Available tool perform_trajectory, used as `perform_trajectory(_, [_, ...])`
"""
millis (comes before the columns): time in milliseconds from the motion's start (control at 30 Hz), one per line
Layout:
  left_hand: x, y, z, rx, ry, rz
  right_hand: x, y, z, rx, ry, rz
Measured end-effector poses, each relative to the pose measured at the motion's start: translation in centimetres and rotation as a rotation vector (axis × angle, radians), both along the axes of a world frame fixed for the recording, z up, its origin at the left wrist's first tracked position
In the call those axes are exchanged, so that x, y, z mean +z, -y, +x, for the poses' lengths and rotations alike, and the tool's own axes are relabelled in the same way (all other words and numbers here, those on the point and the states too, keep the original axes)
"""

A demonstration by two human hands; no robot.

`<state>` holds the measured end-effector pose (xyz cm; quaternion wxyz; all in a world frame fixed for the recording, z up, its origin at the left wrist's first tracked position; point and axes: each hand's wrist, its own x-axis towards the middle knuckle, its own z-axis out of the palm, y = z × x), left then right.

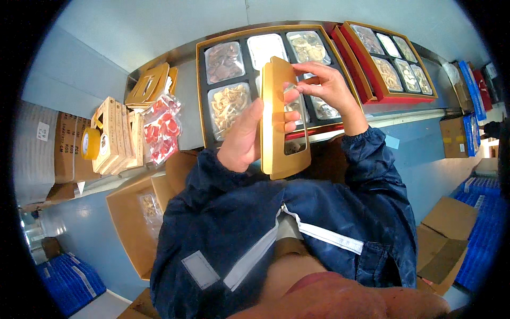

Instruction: The person assembles a multi-compartment gift box by placing gold cardboard inserts over individual food containers. The person repeatedly picks up inserts, aligns them over the compartments, and presses them into place. The person also wipes the box surface with a green cloth.

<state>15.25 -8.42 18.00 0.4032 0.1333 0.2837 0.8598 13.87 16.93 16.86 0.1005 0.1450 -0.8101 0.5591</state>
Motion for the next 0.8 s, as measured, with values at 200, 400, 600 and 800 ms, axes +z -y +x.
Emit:
perform_trajectory(200, [-0.8,-1.1,0.7,-0.082,0.12,0.177,-0.7,-1.3,0.7,0.025,0.042,-0.138])
perform_trajectory(400, [1.3,-2.4,0.7,0.103,-0.138,-0.208,0.5,-1.8,1.3,-0.114,-0.213,0.242])
perform_trajectory(600, [1.0,-2.1,0.5,0.308,-0.392,-0.523,2.1,-1.5,1.6,-0.136,-0.332,0.566])
perform_trajectory(800, [-2.1,-2.2,-1.7,0.399,-0.689,-0.612,3.6,-2.6,2.1,-0.073,-0.188,0.371])
